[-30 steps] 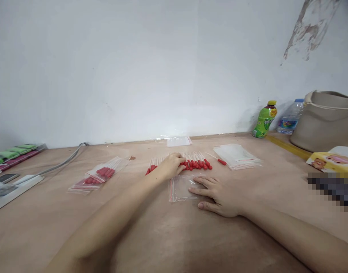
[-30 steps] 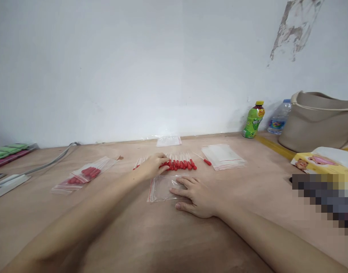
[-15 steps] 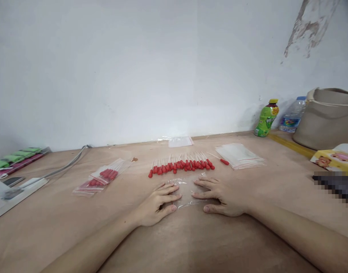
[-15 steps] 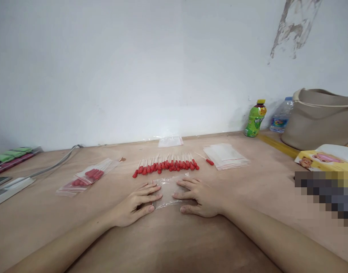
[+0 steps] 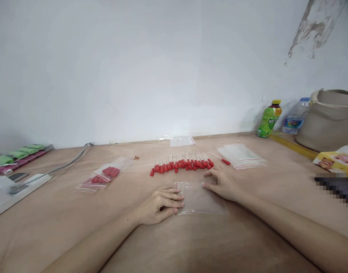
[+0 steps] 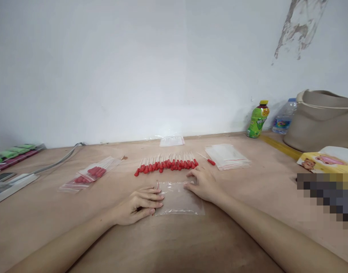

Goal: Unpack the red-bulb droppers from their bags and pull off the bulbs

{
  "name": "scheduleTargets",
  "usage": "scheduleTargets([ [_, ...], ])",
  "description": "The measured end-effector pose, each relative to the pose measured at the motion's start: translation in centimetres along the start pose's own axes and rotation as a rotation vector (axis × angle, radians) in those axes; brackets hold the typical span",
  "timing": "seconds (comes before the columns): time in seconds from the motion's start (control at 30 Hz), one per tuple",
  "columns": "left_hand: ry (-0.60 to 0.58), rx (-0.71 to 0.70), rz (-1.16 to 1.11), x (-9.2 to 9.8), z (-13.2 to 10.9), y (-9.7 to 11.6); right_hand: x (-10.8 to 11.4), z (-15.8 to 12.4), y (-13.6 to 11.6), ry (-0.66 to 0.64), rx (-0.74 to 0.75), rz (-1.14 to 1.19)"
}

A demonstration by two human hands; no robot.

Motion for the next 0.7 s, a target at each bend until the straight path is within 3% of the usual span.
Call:
scheduleTargets([
  [0.1,0.023,0.007,0.036,0.1,-0.2,-0.1,-1.1,0.0,1.6,-0.074,-0.101,0.008],
  [0.23,0.123,0.065,0.093,0.9,-0.6,-0.7,-1.3,-0.4,0.3,-0.082,-0.012,0.003],
  [0.33,0.197,0.093,0.125,1.4,-1.0,-1.2,0.7,-0.2,-1.5,0.036,0.110,-0.002],
  [0.4,0.231,0.098,0.130,1.6,-1.1,-1.3,3.4,0.2,-1.0,0.185,0.099,-0.004],
  [0.47,0.241,0.107,0.135,1.6,-1.1,-1.5,6.8,0.5,1.7,0.376,-0.032,-0.004],
  [0.53,0.229,0.118,0.141,1.4,-1.1,-1.6,10.3,-0.2,6.2,0.554,-0.269,-0.049],
  [0.63,0.210,0.129,0.145,1.2,-1.0,-1.7,13.2,-1.9,13.0,0.572,-0.639,-0.229],
  [0.7,0.201,0.139,0.145,1.2,-0.9,-1.8,14.2,-2.7,15.7,0.562,-0.700,-0.292],
])
Point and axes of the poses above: each hand's wrist, its own z-axis towards the middle knuckle, its own x-axis out of the back of the hand, y = z × x, the point moved 10 cm from there along z, towards the middle knuckle, and after that the axes turned 4 degrees about x, right-handed, at the moved point
